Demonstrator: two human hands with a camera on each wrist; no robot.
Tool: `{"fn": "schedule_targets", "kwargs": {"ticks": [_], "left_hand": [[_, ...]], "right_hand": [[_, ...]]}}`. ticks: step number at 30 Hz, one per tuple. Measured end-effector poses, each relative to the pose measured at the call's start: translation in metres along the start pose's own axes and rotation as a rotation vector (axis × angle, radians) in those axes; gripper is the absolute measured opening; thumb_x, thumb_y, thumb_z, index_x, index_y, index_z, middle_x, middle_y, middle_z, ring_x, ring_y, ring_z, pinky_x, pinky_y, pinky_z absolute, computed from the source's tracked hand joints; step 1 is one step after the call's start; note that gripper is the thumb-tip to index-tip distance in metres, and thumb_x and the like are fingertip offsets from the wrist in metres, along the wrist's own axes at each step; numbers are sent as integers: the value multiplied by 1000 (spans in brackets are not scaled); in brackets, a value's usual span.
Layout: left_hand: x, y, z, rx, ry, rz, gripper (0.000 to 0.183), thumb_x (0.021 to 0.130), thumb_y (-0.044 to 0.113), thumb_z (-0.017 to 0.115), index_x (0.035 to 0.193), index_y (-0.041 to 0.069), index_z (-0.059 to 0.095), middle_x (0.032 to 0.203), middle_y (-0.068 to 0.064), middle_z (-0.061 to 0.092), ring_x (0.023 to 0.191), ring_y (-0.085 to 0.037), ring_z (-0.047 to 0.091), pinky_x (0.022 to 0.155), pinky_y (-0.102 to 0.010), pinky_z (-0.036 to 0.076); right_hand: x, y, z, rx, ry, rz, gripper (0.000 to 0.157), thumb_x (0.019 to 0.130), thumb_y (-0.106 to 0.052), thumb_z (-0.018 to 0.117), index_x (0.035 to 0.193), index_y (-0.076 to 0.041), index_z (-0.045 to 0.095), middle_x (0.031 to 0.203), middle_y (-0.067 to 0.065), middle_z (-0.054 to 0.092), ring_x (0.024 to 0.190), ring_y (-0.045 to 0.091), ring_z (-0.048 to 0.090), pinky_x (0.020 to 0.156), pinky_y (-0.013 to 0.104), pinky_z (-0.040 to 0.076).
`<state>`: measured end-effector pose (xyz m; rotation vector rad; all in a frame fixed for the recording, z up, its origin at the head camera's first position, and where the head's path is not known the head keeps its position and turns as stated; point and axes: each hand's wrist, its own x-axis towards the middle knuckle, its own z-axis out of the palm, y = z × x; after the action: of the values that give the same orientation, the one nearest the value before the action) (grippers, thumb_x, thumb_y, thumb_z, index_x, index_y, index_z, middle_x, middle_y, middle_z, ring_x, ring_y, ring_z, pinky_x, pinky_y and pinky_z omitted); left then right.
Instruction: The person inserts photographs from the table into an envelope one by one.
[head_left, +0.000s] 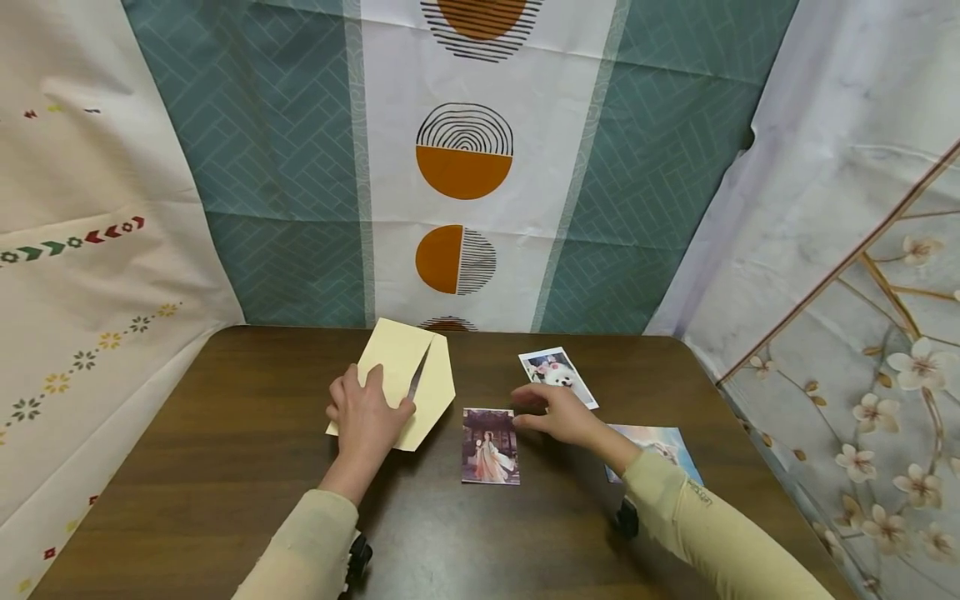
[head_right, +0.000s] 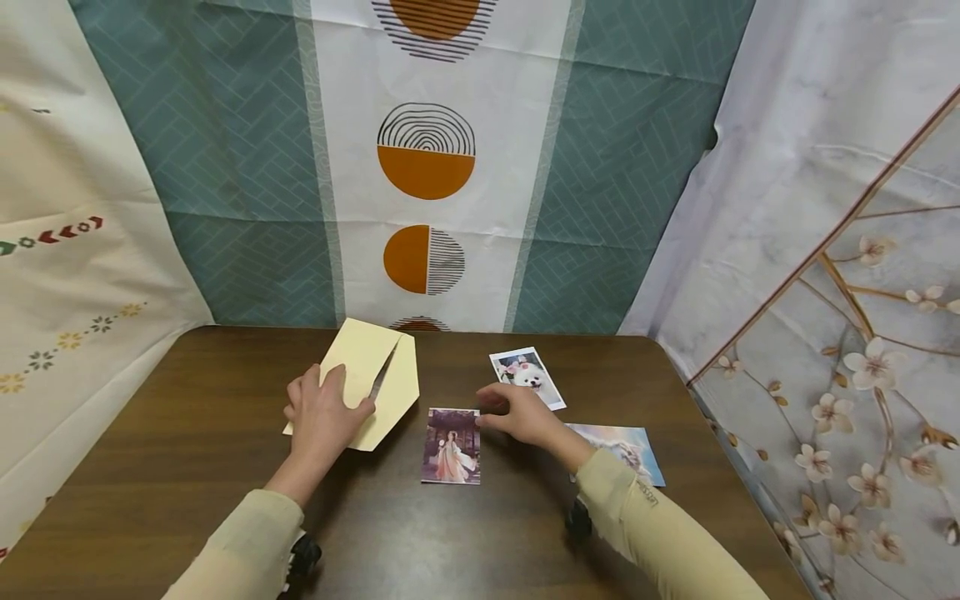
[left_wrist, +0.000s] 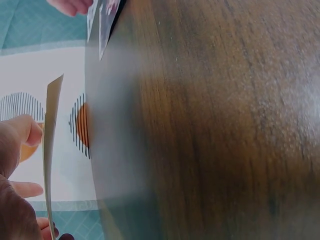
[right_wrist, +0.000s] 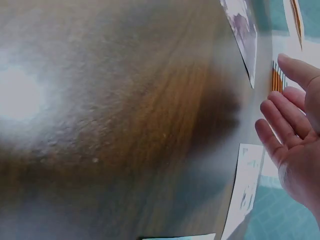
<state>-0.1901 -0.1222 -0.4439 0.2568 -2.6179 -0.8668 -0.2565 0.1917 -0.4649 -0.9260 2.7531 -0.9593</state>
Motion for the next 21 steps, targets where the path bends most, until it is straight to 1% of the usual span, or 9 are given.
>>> {"fn": "schedule_targets", "kwargs": {"ticks": [4,10,13,18,21], "left_hand": [[0,1,0,-2,-1,0,66,72,30,75,129,3,53,141,-28,33,127,-48,24,88,-65,26],[0,1,0,1,-6,-3,66,73,30,75,129,3,53,140,-28,33,127,-48,24,88,-65,27],[0,1,1,1,-7,-4,66,73,30,75,130,3,53,140,-27,33,127,-47,24,88,-65,27],[0,1,3,1,-3,0,66,73,30,75,129,4,53,140,-27,33,127,-48,24,87,-65,27],[0,0,3,5,0,1,66,73,30,75,129,4,53,140,-28,34,127,-48,24,87,-65,28]], "right_hand": [[5,6,0,44,-15,31,47,82,-26,75,122,-5,63,113,7,69,101,18,65,89,37,51],[11,8,3,90,-36,11,45,82,-17,76,121,1,61,110,11,68,99,23,66,87,36,51],[13,9,5,86,-39,7,44,81,-17,77,119,1,62,106,10,69,96,22,67,86,34,52],[15,9,7,75,-45,26,43,78,-17,79,115,-1,64,102,8,69,94,20,66,85,35,52],[17,7,8,53,-53,23,43,77,-19,80,113,-2,64,99,8,69,91,21,66,84,36,52]]}}
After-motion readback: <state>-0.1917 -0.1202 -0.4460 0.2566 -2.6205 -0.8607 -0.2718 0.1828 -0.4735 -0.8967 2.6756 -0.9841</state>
